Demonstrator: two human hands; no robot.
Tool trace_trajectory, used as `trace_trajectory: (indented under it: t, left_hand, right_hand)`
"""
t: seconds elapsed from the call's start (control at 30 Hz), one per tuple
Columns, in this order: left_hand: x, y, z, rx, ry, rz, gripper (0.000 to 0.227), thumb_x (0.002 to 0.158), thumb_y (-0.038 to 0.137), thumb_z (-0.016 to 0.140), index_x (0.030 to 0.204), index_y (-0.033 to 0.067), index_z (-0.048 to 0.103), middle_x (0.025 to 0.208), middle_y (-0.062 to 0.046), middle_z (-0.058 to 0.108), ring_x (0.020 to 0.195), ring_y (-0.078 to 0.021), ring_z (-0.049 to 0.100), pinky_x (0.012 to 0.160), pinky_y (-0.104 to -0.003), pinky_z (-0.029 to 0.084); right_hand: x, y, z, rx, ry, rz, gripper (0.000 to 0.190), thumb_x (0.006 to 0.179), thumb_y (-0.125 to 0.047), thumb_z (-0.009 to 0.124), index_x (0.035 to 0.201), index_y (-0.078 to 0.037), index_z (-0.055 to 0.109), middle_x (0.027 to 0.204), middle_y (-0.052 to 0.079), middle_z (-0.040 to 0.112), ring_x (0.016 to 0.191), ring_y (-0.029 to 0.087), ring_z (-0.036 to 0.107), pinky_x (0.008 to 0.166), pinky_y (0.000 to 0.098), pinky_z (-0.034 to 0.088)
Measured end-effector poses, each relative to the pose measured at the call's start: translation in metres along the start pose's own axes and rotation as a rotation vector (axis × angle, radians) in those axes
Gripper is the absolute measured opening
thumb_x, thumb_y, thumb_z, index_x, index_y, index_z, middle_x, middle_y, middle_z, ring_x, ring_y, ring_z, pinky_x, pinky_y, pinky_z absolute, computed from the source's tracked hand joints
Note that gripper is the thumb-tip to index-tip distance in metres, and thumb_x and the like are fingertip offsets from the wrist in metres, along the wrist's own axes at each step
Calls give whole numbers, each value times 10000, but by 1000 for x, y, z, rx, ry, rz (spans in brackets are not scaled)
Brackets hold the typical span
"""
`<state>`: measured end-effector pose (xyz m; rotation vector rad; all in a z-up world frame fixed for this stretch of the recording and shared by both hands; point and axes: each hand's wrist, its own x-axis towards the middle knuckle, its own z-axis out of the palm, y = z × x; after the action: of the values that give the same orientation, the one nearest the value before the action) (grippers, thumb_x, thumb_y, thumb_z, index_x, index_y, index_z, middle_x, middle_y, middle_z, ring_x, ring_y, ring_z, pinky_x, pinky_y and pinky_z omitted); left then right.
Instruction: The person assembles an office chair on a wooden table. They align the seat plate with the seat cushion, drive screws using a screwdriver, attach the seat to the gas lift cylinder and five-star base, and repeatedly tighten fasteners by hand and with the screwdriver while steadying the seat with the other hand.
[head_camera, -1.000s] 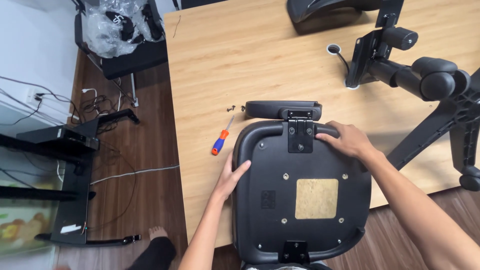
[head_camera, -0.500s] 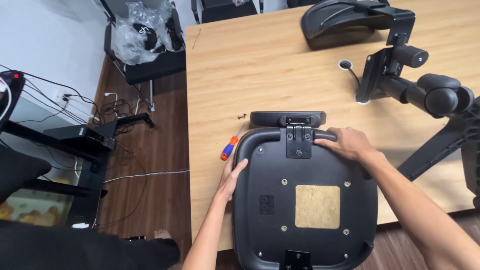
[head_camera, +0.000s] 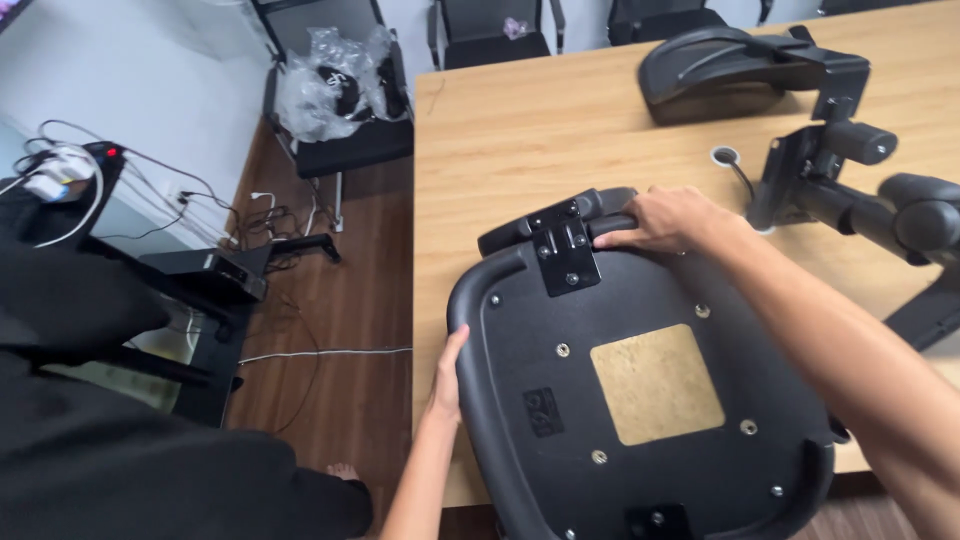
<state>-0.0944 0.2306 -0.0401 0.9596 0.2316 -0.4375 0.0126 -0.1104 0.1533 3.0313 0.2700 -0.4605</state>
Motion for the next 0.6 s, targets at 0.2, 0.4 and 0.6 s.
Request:
trace_trajectory:
  t: [0.2, 0.4, 0.6]
  left_hand:
    - [-32, 14, -9, 73, 144, -75, 919, 811, 665, 573, 1488, 51, 468, 1458, -239, 517, 1324, -351, 536, 1045, -490, 476]
    - [-47, 45, -26, 108, 128, -42, 961, 830, 683, 548, 1468, -32, 481, 1422, -342, 527, 1292, -408, 567, 1028, -516, 489]
    - [-48, 59, -24, 121, 123, -41, 959, 815, 675, 553, 1485, -4, 459, 1428, -300, 530, 1295, -374, 566, 1040, -505, 478]
  right_hand:
    - [32, -21, 14, 11, -66, -52, 948, 743, -907, 500, 1150, -92, 765, 964, 220, 759, 983, 396, 736, 926, 525, 571]
    - [33, -49, 0, 52, -69, -77, 965, 745, -901, 509, 1154, -63, 761, 948, 254, 758, 962, 408, 740, 919, 522, 581]
    - [44, -55, 2, 83, -149, -67, 956, 735, -903, 495, 1060, -49, 777, 945, 211, 775, 951, 367, 759, 904, 519, 591]
